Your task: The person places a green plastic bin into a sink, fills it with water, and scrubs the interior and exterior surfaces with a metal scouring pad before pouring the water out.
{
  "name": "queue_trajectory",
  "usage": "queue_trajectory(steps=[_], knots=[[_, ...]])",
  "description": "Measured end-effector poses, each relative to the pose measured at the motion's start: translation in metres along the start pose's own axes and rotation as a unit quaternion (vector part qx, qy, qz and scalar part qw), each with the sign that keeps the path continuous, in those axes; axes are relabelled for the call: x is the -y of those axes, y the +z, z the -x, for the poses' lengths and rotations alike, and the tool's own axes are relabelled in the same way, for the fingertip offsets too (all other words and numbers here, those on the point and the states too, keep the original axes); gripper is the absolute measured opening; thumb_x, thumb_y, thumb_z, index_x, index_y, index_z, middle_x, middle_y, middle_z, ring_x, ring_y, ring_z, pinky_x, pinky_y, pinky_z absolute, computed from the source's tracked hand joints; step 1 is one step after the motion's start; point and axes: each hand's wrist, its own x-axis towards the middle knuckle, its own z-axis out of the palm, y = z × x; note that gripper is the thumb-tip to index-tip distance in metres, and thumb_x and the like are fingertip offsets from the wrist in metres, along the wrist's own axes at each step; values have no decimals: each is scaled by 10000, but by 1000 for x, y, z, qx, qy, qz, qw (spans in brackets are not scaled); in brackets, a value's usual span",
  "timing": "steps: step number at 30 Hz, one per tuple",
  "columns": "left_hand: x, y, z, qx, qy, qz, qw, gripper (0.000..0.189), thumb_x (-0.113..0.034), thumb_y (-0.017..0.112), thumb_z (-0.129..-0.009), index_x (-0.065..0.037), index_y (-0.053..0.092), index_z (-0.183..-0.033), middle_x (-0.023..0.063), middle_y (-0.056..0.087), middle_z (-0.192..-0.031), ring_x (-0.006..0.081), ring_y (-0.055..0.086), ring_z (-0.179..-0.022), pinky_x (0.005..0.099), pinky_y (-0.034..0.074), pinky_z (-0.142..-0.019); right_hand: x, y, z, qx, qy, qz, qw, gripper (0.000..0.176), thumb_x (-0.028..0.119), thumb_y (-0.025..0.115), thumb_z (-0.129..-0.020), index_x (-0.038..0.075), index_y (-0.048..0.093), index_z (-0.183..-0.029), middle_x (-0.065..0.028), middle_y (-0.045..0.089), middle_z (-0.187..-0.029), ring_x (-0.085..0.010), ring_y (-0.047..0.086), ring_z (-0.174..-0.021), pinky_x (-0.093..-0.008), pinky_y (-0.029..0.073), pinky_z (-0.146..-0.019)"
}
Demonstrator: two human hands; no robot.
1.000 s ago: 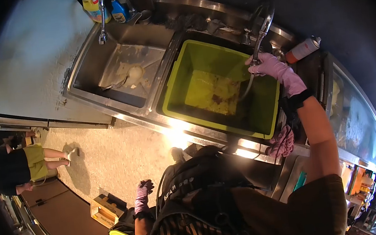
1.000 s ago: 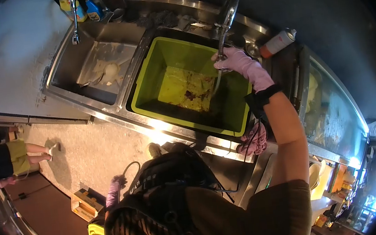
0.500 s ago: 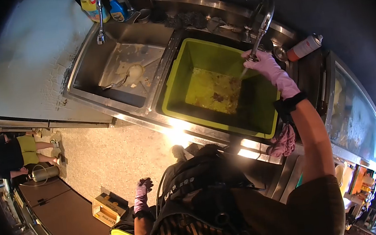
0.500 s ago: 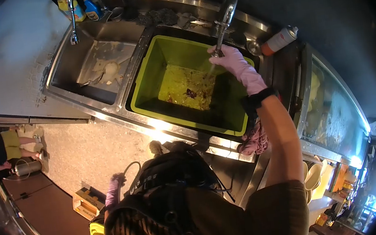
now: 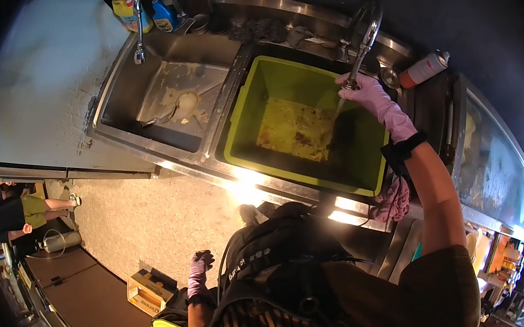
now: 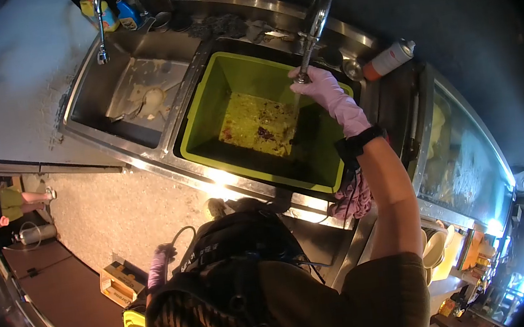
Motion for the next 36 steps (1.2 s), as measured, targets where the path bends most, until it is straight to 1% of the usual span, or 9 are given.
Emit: queue_trajectory(steps=[4,7,9,14,21,24,32,33,36], knots=[[-5,9,10,-6,-9,5,1000,249,-206,674,-827,-105,610,-1046,83,676,-941,213,658,-762,343,472,-612,31,10,0,84,113,-96,985,315,126,695,-825,63,611,-1121,-2,612,-868,-62,570,-726,-214,477,-665],[-14,9,8,-27,-20,-3,999,235,-196,664,-833,-110,612,-1046,82,678,-946,214,660,-765,340,472,-612,33,-21,8,129,148,7,980,304,122,690,-824,64,615,-1113,0,614,-832,-62,566,-690,-202,461,-601],[-2,-1,-6,-13,-22,2,1000,242,-195,662,-831,-117,615,-1055,83,679,-963,218,663,-786,344,474,-623,24,-47,14,138,159,105,972,278,149,713,-811,93,631,-1071,1,640,-822,-77,591,-712,-226,500,-624],[-2,1,1,16,-22,12,1000,261,-209,654,-836,-120,617,-1079,88,678,-980,221,663,-805,360,476,-636,34,-39,22,139,215,2,967,284,137,728,-793,99,637,-1059,-2,637,-826,-94,596,-730,-257,506,-669],[-3,-15,-15,29,-1,-1,1000,251,-210,649,-840,-119,617,-1073,86,679,-979,218,663,-812,361,477,-651,-17,-49,12,-54,-44,282,957,337,102,734,-752,124,647,-1077,-35,658,-889,-121,606,-827,-271,486,-783],[-17,-1,3,10,-7,1,1000,230,-208,631,-852,-116,614,-1062,78,679,-929,219,666,-790,349,482,-620,-14,-34,16,-44,29,155,987,361,83,732,-746,123,644,-1094,-40,661,-927,-124,615,-849,-275,490,-795],[-13,-11,3,29,0,5,1000,232,-211,646,-851,-113,624,-1060,79,681,-946,210,663,-781,339,487,-636,0,-23,13,-47,26,176,983,342,58,700,-782,87,633,-1116,-13,639,-1002,-99,575,-911,-263,466,-837],[-13,-12,3,25,-5,4,1000,234,-212,647,-851,-112,623,-1061,77,681,-946,209,663,-781,339,486,-633,-13,-11,10,-24,27,-43,998,335,86,700,-795,85,626,-1122,-2,624,-994,-94,557,-923,-255,450,-847],[-20,-6,7,12,-15,0,1000,237,-211,646,-851,-111,623,-1064,77,681,-946,207,663,-783,333,480,-617,4,6,11,-59,2,-19,998,337,93,710,-784,80,628,-1111,-23,632,-949,-113,571,-851,-260,458,-803]])
